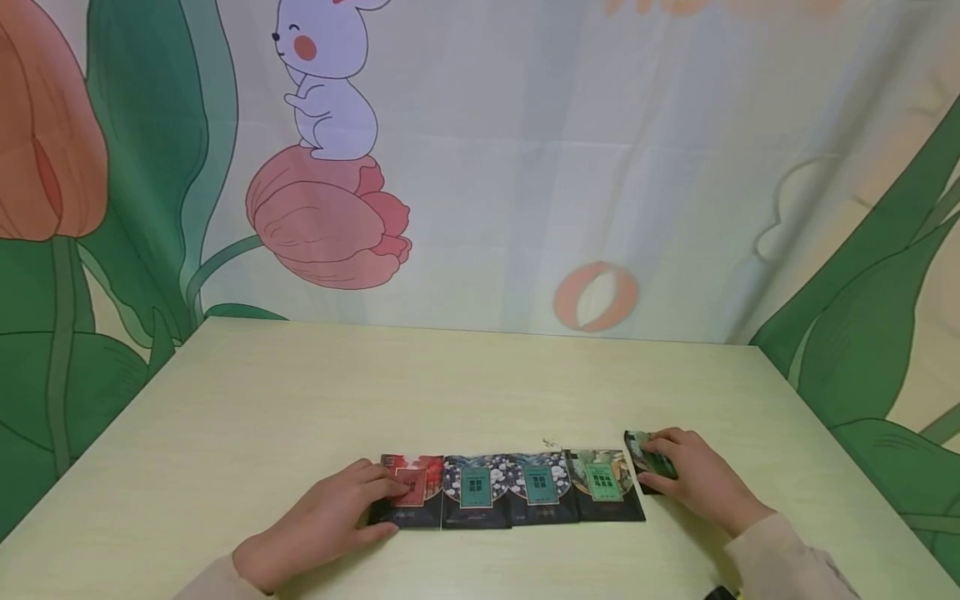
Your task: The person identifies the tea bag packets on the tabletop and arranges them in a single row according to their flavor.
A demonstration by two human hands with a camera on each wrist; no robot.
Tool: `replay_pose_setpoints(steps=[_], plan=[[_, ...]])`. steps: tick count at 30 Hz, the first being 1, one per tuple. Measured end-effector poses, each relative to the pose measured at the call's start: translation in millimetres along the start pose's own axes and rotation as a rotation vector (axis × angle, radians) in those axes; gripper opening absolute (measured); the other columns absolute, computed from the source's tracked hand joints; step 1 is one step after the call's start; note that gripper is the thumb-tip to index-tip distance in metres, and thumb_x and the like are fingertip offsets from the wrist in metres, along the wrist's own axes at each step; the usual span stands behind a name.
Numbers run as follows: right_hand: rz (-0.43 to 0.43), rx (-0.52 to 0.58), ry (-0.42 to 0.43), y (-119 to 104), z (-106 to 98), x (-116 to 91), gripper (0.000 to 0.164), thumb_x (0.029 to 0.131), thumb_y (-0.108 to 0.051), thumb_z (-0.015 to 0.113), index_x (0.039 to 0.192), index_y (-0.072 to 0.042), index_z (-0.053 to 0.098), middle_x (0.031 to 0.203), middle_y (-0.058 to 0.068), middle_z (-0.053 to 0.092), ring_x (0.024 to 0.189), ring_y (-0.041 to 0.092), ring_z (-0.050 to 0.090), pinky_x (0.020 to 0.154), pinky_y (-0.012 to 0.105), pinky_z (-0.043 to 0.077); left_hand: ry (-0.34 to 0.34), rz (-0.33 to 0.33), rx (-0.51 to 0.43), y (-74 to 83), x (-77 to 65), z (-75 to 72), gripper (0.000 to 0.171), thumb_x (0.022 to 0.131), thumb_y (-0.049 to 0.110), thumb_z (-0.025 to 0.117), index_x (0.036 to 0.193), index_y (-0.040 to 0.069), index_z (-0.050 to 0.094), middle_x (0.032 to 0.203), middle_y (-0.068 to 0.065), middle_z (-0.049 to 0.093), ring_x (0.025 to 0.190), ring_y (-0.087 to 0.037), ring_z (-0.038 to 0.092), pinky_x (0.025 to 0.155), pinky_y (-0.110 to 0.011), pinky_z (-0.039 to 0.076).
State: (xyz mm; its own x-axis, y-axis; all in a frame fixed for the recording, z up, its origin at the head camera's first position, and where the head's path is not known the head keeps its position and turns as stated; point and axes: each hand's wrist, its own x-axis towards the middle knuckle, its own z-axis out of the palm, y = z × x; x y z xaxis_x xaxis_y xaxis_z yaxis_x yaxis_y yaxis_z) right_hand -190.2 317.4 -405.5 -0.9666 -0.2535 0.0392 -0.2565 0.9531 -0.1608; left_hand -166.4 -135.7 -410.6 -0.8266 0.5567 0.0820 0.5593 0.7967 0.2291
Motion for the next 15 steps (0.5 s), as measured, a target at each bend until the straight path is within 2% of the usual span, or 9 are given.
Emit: replay_pose_setpoints(steps=[15], plan=[[0.002, -0.023, -0.011, -7.8, -1.8, -10.1, 0.048, 0.082, -0.035, 0.073, 0.118, -0.003, 0.066, 0.121, 0.017, 0.06, 0.112, 0.039, 0.055, 0.094, 0.052, 0.048, -0.01, -0.013, -0.001, 0.8, 0.3, 0.2, 0.043, 0.079, 0.04, 0.076, 0.116, 0.018, 0.07, 0.116, 0.002, 0.065, 0.103, -0.014, 0.055, 0.088, -0.038, 0.054]])
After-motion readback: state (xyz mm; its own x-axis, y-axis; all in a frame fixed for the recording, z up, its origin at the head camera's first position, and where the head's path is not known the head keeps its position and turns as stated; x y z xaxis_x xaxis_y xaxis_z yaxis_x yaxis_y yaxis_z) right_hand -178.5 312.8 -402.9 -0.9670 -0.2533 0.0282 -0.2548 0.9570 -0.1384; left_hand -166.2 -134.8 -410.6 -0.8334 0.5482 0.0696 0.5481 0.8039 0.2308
